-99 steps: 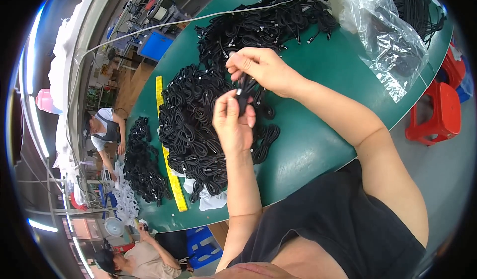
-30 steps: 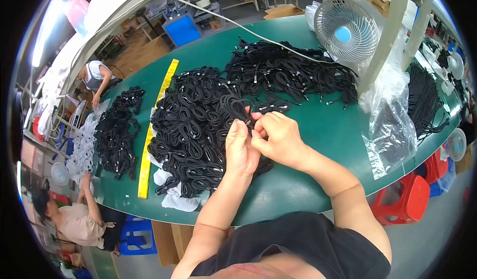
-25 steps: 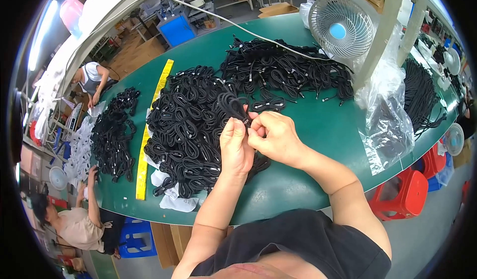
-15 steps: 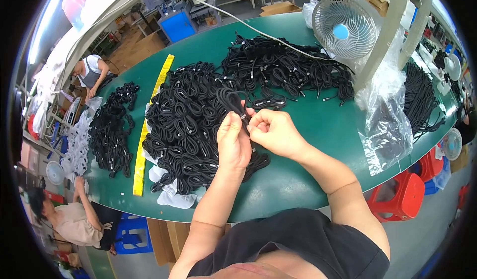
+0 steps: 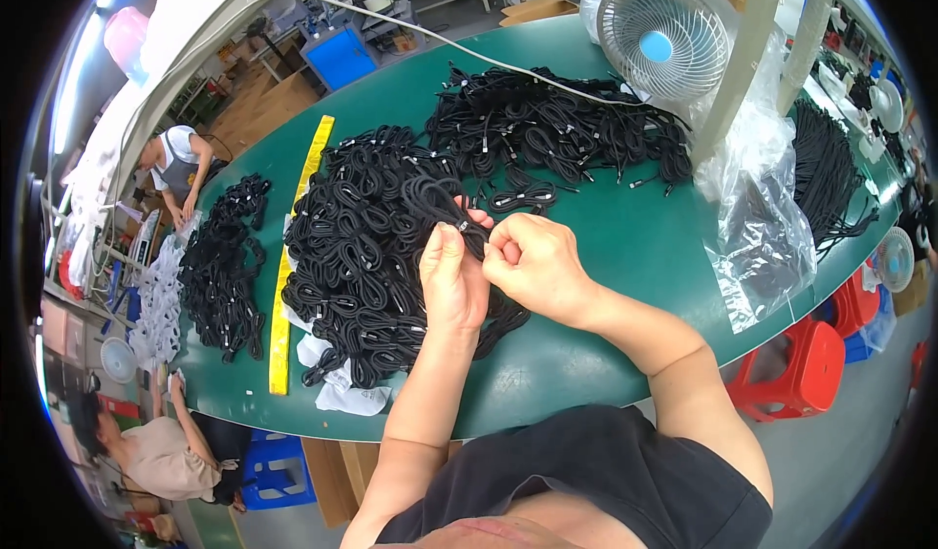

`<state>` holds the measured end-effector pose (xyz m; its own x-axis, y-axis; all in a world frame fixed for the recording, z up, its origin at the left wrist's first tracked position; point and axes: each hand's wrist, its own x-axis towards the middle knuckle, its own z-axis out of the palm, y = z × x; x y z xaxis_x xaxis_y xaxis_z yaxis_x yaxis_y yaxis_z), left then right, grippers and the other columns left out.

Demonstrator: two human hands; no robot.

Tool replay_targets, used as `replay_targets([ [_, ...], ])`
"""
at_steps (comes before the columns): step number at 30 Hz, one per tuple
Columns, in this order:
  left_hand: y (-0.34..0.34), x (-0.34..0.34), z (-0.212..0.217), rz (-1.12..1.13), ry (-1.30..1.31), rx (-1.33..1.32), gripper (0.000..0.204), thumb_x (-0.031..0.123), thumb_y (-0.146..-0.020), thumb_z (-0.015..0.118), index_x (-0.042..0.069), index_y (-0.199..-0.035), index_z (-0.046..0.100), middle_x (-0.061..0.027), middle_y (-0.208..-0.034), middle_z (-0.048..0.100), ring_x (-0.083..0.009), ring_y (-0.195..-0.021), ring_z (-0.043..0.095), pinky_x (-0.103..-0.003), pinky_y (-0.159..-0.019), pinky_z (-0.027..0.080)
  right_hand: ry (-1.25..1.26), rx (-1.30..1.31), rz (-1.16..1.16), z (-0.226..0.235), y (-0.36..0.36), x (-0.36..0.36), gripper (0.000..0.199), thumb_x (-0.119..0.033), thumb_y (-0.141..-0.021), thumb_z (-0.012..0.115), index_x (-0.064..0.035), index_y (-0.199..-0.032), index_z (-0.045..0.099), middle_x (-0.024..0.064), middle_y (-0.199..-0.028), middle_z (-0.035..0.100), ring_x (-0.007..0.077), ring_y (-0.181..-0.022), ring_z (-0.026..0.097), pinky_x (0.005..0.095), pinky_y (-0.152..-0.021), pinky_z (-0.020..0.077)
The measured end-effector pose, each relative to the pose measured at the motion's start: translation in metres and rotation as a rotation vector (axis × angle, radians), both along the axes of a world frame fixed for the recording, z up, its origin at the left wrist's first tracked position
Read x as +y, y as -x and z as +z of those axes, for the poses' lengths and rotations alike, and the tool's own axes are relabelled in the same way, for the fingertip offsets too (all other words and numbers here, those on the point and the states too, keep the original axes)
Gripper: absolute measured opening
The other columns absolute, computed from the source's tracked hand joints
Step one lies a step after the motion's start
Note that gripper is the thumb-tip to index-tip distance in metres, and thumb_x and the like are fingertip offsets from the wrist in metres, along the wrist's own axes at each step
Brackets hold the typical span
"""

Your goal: Bundling and organizing black cables at a factory workbench using twist ties.

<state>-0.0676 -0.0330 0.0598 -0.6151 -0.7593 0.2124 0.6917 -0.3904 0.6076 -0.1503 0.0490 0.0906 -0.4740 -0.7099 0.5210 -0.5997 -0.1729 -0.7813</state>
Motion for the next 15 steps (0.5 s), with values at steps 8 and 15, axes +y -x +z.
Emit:
replay_targets([
  [8, -0.001, 0.003, -0.002, -0.113, -0.049, -0.052, 0.034, 0.023, -0.089, 0.052, 0.0, -0.114, 0.05, -0.0092, -0.097, 0.058, -0.0162, -0.087, 0.056, -0.029, -0.08, 0.047, 0.014, 0.166, 0.039, -0.002, 0.004, -0.006, 0.011, -0.001, -0.063, 0.064, -0.0024, -0.064, 0.053, 0.0043, -0.056, 0.049, 0.0142, -0.048, 0.046, 0.0276, -0.044, 0.0375],
  [15, 0.002, 0.009, -0.006, -0.116, 0.005, -0.099, 0.035, 0.027, -0.092, 0.047, 0.001, -0.114, 0.051, -0.0076, -0.1, 0.058, -0.0151, -0.089, 0.055, -0.029, -0.083, 0.045, 0.075, 0.201, 0.011, -0.001, 0.008, -0.003, 0.01, -0.002, -0.066, 0.065, -0.0021, -0.066, 0.054, 0.0036, -0.056, 0.049, 0.0142, -0.05, 0.046, 0.0273, -0.045, 0.0367],
])
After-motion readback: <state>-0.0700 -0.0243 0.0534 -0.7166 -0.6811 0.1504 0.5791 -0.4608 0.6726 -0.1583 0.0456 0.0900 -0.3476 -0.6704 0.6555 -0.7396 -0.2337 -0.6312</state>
